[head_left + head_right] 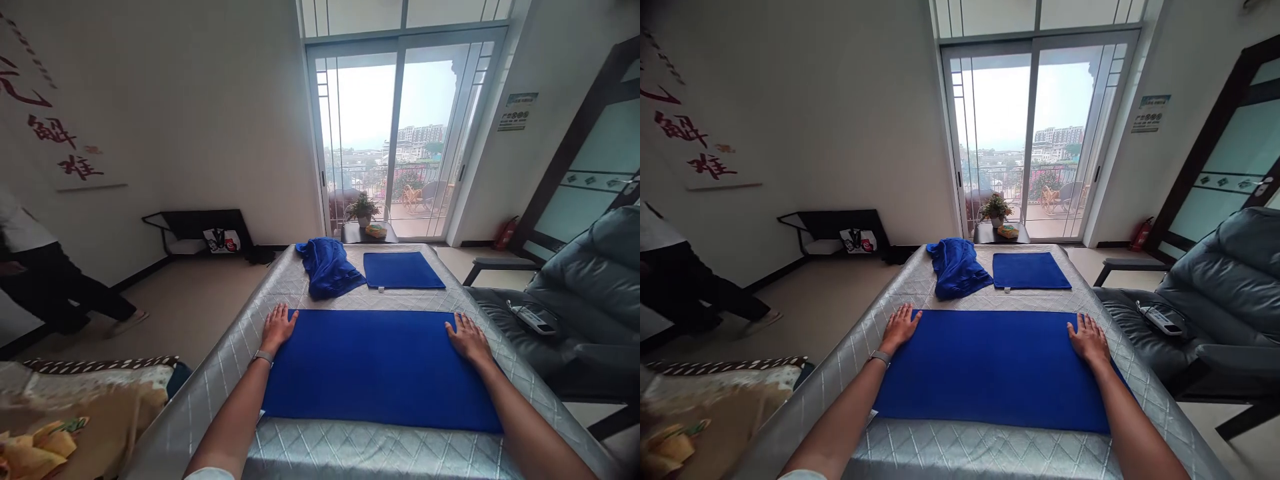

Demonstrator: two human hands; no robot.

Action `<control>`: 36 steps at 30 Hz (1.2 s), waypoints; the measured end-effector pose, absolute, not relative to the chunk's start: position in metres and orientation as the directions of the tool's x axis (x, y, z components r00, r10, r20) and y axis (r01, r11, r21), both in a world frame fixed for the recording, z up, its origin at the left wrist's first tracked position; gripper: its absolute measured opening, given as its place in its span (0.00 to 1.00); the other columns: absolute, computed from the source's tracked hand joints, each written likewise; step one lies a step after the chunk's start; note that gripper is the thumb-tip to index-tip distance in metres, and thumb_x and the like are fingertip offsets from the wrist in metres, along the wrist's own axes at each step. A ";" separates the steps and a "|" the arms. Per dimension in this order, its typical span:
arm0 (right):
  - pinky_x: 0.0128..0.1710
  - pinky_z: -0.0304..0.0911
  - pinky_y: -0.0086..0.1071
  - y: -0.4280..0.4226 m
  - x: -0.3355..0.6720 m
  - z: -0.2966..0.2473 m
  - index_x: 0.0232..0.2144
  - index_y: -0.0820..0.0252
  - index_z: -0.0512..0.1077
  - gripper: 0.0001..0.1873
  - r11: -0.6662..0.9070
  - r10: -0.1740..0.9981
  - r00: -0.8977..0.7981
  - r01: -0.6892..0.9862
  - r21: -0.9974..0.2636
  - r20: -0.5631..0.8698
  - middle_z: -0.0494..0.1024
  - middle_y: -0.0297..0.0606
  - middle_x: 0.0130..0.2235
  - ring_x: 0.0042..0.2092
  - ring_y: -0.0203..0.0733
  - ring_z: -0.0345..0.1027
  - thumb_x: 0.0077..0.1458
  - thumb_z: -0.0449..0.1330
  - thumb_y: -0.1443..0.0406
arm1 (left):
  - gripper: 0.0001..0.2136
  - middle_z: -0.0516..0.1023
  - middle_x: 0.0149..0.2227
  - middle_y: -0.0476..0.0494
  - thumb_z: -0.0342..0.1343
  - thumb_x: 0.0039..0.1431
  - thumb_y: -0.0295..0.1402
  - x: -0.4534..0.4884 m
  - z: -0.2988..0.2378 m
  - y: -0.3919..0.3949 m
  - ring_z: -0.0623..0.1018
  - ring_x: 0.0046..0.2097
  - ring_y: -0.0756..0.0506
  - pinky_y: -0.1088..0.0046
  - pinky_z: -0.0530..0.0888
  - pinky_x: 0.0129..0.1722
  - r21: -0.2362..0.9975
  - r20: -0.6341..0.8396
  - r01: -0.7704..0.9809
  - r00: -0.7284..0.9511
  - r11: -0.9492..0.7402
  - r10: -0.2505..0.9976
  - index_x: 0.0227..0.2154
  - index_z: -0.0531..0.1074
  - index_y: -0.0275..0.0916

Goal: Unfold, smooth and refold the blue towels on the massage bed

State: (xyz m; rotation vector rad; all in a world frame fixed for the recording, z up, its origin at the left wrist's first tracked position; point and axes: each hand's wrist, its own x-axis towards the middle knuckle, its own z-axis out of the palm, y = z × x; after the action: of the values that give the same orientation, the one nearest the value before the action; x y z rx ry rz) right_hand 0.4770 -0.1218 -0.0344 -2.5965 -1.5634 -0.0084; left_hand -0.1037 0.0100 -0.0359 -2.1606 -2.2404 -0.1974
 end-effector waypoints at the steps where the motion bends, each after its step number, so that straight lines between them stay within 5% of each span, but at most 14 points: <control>1: 0.71 0.36 0.44 -0.122 0.477 -0.033 0.71 0.71 0.49 0.40 -0.465 0.881 0.470 0.881 -0.084 0.055 0.49 0.50 0.73 0.73 0.50 0.41 0.67 0.35 0.51 | 0.34 0.51 0.73 0.33 0.32 0.71 0.51 -0.102 -0.038 0.010 0.51 0.73 0.39 0.56 0.48 0.71 0.080 0.112 0.996 -0.047 0.038 0.993 0.70 0.53 0.32; 6: 0.70 0.40 0.47 -0.121 0.478 -0.023 0.72 0.69 0.49 0.39 -0.487 0.874 0.487 0.873 -0.025 -0.005 0.50 0.50 0.73 0.73 0.51 0.42 0.67 0.35 0.52 | 0.33 0.52 0.73 0.35 0.35 0.71 0.50 -0.098 -0.044 0.012 0.52 0.73 0.40 0.57 0.48 0.71 0.123 0.145 0.991 -0.074 0.056 0.987 0.70 0.55 0.34; 10: 0.70 0.38 0.51 -0.113 0.447 -0.010 0.68 0.74 0.57 0.33 -0.463 0.884 0.452 0.881 0.093 0.122 0.56 0.57 0.70 0.72 0.55 0.46 0.66 0.40 0.63 | 0.32 0.54 0.72 0.35 0.37 0.71 0.50 -0.097 -0.045 0.014 0.53 0.73 0.39 0.57 0.47 0.71 0.139 0.154 0.988 -0.086 0.065 0.984 0.70 0.56 0.35; 13: 0.70 0.39 0.47 -0.102 0.387 -0.002 0.67 0.74 0.60 0.32 -0.291 0.945 0.272 0.952 0.091 0.182 0.60 0.56 0.69 0.71 0.52 0.49 0.64 0.40 0.67 | 0.32 0.54 0.72 0.35 0.38 0.71 0.49 -0.096 -0.046 0.014 0.53 0.73 0.39 0.57 0.47 0.71 0.148 0.163 0.987 -0.094 0.070 0.982 0.69 0.57 0.34; 19: 0.71 0.35 0.41 -0.081 0.254 0.000 0.71 0.69 0.52 0.36 0.047 0.999 -0.045 0.994 -0.102 0.019 0.51 0.45 0.73 0.73 0.46 0.40 0.69 0.37 0.55 | 0.31 0.54 0.72 0.35 0.38 0.71 0.49 -0.097 -0.048 0.014 0.54 0.72 0.40 0.58 0.47 0.71 0.142 0.183 0.988 -0.087 0.061 0.979 0.69 0.57 0.34; 28: 0.72 0.31 0.41 -0.085 0.299 -0.015 0.73 0.65 0.47 0.38 0.011 0.999 -0.015 0.994 -0.111 -0.037 0.46 0.39 0.74 0.74 0.42 0.34 0.69 0.34 0.51 | 0.31 0.54 0.72 0.34 0.38 0.71 0.48 -0.103 -0.053 0.017 0.54 0.72 0.39 0.57 0.48 0.71 0.118 0.188 0.992 -0.058 0.037 0.980 0.69 0.57 0.32; 36: 0.72 0.36 0.44 -0.112 0.472 -0.032 0.72 0.71 0.46 0.39 -0.334 0.942 0.334 0.942 -0.013 -0.016 0.47 0.44 0.74 0.74 0.46 0.38 0.67 0.34 0.53 | 0.31 0.55 0.72 0.35 0.38 0.71 0.48 -0.104 -0.054 0.019 0.54 0.72 0.40 0.56 0.49 0.70 0.119 0.191 0.991 -0.077 0.055 0.979 0.69 0.57 0.35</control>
State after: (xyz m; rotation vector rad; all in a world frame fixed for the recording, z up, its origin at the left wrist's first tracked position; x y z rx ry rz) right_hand 0.4718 -0.1116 -0.0324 -2.5645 -1.8112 0.0327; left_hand -0.1043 0.0187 -0.0544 -2.0935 -2.2386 -0.3375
